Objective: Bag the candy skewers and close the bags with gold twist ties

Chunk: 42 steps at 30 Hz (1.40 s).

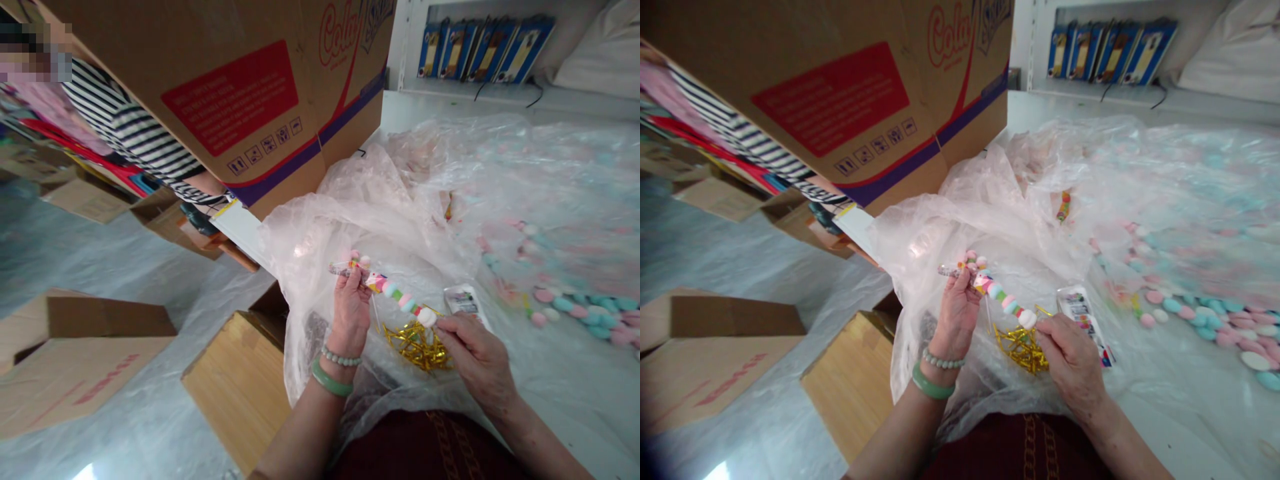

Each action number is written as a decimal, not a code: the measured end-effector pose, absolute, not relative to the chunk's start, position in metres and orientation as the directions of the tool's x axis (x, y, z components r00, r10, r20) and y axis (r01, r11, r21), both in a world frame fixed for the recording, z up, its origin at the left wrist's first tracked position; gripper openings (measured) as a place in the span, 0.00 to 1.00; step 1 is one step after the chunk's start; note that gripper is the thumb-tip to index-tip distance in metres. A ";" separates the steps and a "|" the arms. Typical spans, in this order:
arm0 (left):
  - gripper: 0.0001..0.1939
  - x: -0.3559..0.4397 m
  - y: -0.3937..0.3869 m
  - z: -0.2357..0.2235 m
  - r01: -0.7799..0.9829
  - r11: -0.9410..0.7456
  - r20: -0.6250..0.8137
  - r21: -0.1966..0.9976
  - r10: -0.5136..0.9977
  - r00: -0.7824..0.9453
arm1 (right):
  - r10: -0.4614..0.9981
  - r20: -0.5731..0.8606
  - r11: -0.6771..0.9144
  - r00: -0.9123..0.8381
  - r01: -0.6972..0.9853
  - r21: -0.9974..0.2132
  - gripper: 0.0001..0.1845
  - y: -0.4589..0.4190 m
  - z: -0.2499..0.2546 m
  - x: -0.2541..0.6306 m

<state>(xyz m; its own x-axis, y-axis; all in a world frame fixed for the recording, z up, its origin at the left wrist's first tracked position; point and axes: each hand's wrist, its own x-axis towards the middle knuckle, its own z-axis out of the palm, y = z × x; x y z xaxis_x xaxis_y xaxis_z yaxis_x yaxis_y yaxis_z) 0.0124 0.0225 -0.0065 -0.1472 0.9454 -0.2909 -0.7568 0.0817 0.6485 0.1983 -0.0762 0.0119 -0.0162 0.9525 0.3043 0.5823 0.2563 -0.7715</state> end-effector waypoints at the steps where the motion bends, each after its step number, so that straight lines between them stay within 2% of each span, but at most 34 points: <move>1: 0.10 0.012 0.023 -0.007 -0.764 0.073 -0.286 0.641 0.947 -0.149 | 0.955 0.297 0.253 -0.021 0.585 -0.770 0.07 -0.076 0.012 0.198; 11: 0.09 0.011 0.025 -0.009 -0.718 0.098 -0.325 0.689 0.927 -0.185 | 0.964 0.267 0.213 0.009 0.582 -0.785 0.08 -0.077 0.012 0.197; 18: 0.13 0.009 0.024 -0.005 -0.798 0.195 -0.395 0.571 0.917 -0.059 | 0.983 0.138 0.064 0.119 0.482 -0.874 0.07 -0.074 0.021 0.196; 22: 0.09 0.014 0.024 -0.001 -0.839 0.206 -0.448 0.504 0.892 -0.050 | 0.990 0.073 0.015 0.122 0.420 -0.908 0.09 -0.071 0.021 0.193; 25: 0.07 0.016 0.024 0.000 -0.854 0.231 -0.486 0.466 0.873 -0.029 | 0.991 0.067 0.008 0.118 0.443 -0.897 0.09 -0.071 0.016 0.194; 29: 0.07 0.017 0.024 0.000 -0.862 0.256 -0.513 0.439 0.858 -0.007 | 0.980 0.181 0.108 0.084 0.540 -0.835 0.08 -0.074 0.010 0.196; 33: 0.07 0.018 0.025 -0.001 -0.845 0.250 -0.514 0.472 0.857 -0.034 | 0.933 0.359 0.259 0.019 0.656 -0.709 0.08 -0.077 0.008 0.196; 37: 0.13 0.019 0.023 0.000 -0.818 0.172 -0.407 0.549 0.910 -0.082 | 0.869 0.489 0.361 -0.079 0.777 -0.516 0.08 -0.081 0.011 0.194; 40: 0.11 0.020 0.022 0.002 -0.782 0.112 -0.334 0.613 0.934 -0.128 | 0.815 0.550 0.430 -0.184 0.828 -0.360 0.09 -0.084 0.014 0.192; 42: 0.09 0.021 0.022 0.004 -0.764 0.112 -0.337 0.635 0.931 -0.143 | 0.801 0.564 0.451 -0.202 0.823 -0.346 0.09 -0.085 0.014 0.189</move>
